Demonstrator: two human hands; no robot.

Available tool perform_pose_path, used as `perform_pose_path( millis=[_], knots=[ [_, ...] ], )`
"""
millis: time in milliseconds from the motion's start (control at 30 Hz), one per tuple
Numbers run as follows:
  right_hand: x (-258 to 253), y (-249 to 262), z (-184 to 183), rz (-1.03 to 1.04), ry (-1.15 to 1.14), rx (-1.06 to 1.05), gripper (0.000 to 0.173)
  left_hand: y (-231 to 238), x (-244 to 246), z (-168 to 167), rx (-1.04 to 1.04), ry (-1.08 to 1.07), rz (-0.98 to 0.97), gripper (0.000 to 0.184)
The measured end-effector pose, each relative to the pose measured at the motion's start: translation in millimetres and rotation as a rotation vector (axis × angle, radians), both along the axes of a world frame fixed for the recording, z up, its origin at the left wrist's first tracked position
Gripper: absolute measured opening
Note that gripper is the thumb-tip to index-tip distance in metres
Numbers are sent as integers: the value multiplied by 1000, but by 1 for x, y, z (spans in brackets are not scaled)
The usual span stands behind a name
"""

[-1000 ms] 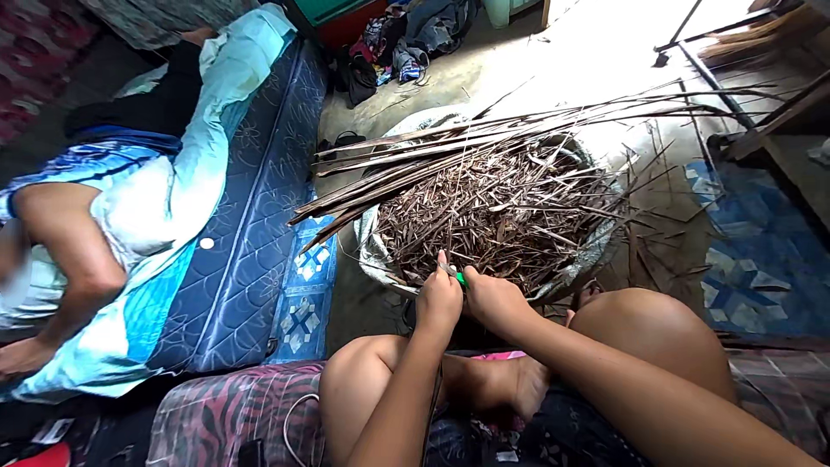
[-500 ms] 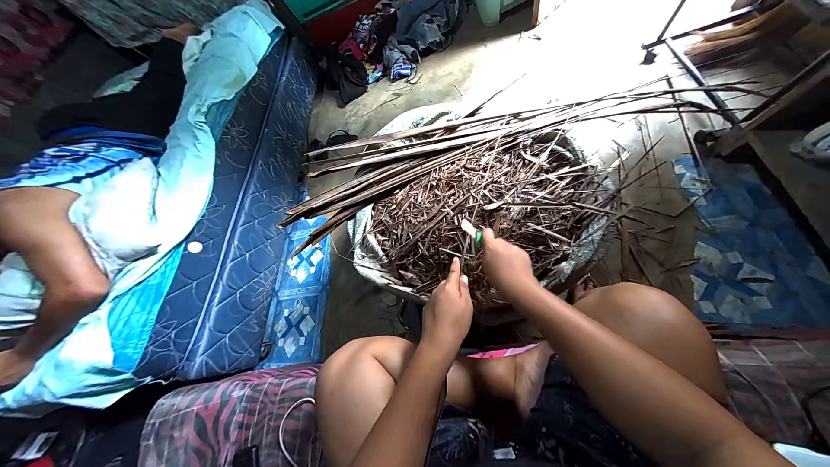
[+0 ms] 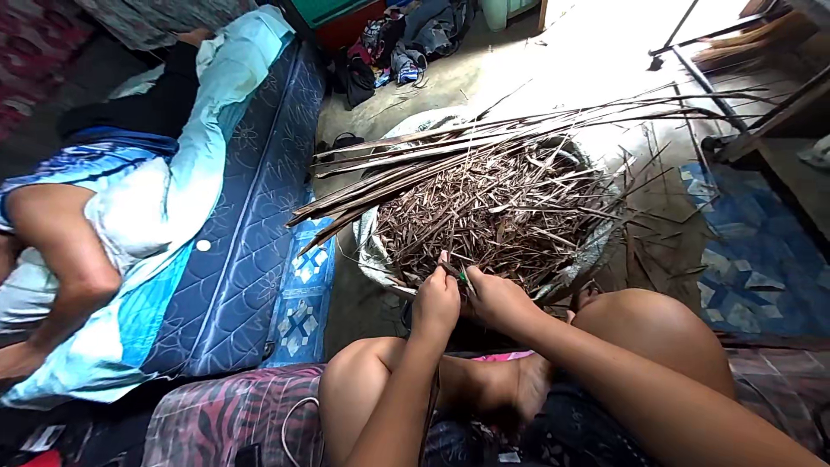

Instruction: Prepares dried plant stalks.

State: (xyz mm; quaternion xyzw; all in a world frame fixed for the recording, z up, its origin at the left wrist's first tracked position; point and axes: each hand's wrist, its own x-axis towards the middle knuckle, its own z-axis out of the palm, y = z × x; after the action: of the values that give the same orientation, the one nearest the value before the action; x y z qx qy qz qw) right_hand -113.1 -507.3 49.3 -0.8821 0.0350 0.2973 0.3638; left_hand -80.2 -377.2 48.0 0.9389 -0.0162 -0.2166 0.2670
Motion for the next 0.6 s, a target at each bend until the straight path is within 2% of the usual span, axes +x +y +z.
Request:
perform_pose_path(
  millis=[133, 400, 600],
  knots=[
    [6, 8, -2, 18, 11, -115, 31, -3, -1, -1, 75, 8, -9, 43],
    [10, 16, -14, 8, -25, -152, 31, -4, 0, -9, 164, -9, -6, 44],
    [24, 6, -21, -65, -24, -184, 37, -12, -14, -11, 74, -29, -63, 48]
  ],
)
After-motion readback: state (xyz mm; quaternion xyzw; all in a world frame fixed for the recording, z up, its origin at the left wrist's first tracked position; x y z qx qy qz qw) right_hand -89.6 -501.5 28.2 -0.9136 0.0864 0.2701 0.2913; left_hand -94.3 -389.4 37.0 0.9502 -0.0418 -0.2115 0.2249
